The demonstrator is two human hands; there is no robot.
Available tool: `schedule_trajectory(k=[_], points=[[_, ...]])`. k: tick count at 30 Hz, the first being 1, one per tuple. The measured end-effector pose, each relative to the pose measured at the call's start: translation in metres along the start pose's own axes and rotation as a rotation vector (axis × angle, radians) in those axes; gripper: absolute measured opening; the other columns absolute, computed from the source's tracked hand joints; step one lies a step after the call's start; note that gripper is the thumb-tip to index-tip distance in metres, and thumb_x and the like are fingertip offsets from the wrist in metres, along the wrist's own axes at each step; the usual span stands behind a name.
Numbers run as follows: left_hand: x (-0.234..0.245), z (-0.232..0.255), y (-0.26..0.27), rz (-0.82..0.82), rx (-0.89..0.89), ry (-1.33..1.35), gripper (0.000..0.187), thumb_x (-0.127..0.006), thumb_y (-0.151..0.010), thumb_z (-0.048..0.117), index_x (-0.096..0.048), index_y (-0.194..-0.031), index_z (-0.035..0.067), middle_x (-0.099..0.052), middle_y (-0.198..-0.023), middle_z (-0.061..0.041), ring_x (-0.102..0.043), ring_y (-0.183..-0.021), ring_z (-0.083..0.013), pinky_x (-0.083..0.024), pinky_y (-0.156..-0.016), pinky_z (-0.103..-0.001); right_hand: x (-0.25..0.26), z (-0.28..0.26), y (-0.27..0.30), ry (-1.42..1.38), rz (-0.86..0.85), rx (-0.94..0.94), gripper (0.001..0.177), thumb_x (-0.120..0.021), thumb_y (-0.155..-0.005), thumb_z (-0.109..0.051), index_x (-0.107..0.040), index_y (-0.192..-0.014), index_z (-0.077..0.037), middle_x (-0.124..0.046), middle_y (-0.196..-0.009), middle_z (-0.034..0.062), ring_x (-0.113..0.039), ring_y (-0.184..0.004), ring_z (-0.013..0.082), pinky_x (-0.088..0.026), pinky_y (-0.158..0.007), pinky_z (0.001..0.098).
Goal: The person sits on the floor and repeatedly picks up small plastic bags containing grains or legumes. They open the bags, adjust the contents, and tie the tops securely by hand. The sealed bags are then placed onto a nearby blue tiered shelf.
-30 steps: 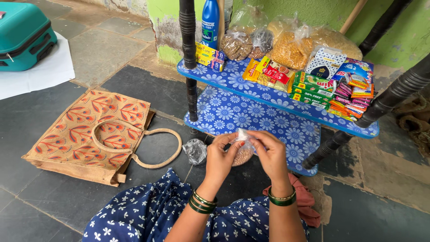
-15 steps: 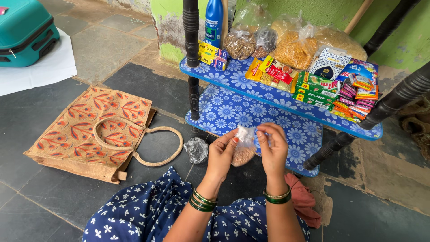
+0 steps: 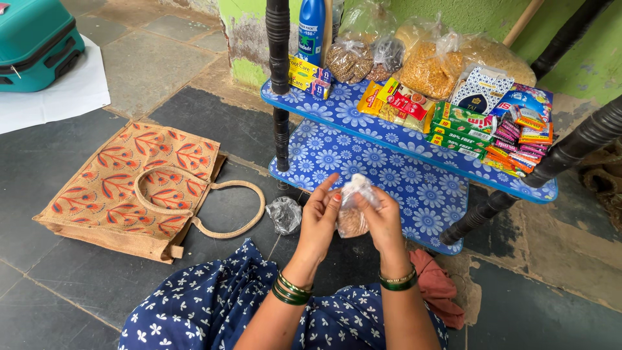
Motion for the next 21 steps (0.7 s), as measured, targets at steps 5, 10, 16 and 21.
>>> schedule_trajectory(k=[5,10,16,21], points=[[-0.004,0.026,0.006,0.065,-0.220,-0.477,0.046,-0.063,-0.100,0.011,-0.053,-0.144,0.005,-0.058,-0.139,-0.012,-0.059,-0.126,-0.0172,-0.057,-0.095,-0.027,0.011,0.021,-0.010,-0.129,0.168,-0.110,0.029,-0.063,-0.103,-0.023,-0.072,-0.115,0.001,-0.076,-0.100,0.0060,-0.069,-0.087,0.0106,-0.055,-0.078,0.0265],[-0.016,0.043,0.007,0.020,-0.336,-0.842,0.050,-0.075,-0.089,0.012,-0.062,-0.137,0.008,-0.065,-0.124,-0.014,-0.065,-0.101,-0.0225,-0.055,-0.075,-0.030,0.005,0.029,-0.007,-0.042,0.098,-0.056,0.030,-0.065,-0.104,-0.024,-0.074,-0.112,0.003,-0.076,-0.098,0.0065,-0.067,-0.085,0.0105,-0.054,-0.076,0.0269],[0.011,-0.003,-0.024,0.103,-0.188,-0.682,0.026,-0.073,-0.097,0.017,-0.077,-0.118,0.001,-0.078,-0.096,-0.012,-0.070,-0.070,-0.0148,-0.055,-0.066,-0.026,0.018,0.027,-0.008,-0.150,0.039,-0.109,0.030,-0.061,-0.102,-0.025,-0.072,-0.111,0.001,-0.075,-0.096,0.0057,-0.068,-0.083,0.0114,-0.054,-0.075,0.0275],[0.026,-0.028,-0.034,0.132,0.233,0.229,0.027,-0.061,-0.097,0.013,-0.070,-0.112,-0.008,-0.077,-0.094,-0.012,-0.072,-0.074,-0.0136,-0.060,-0.067,-0.027,0.025,0.002,-0.007,-0.207,0.149,-0.002,0.023,-0.064,-0.101,-0.017,-0.073,-0.108,0.003,-0.076,-0.098,0.0097,-0.069,-0.086,0.0151,-0.056,-0.078,0.0286]])
Point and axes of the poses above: each hand's wrist, its own y-axis away from the middle knuckle, its own x-axis out of the back of the hand, z = x × y, the point moved 2 cm from there along -y, towards the middle knuckle
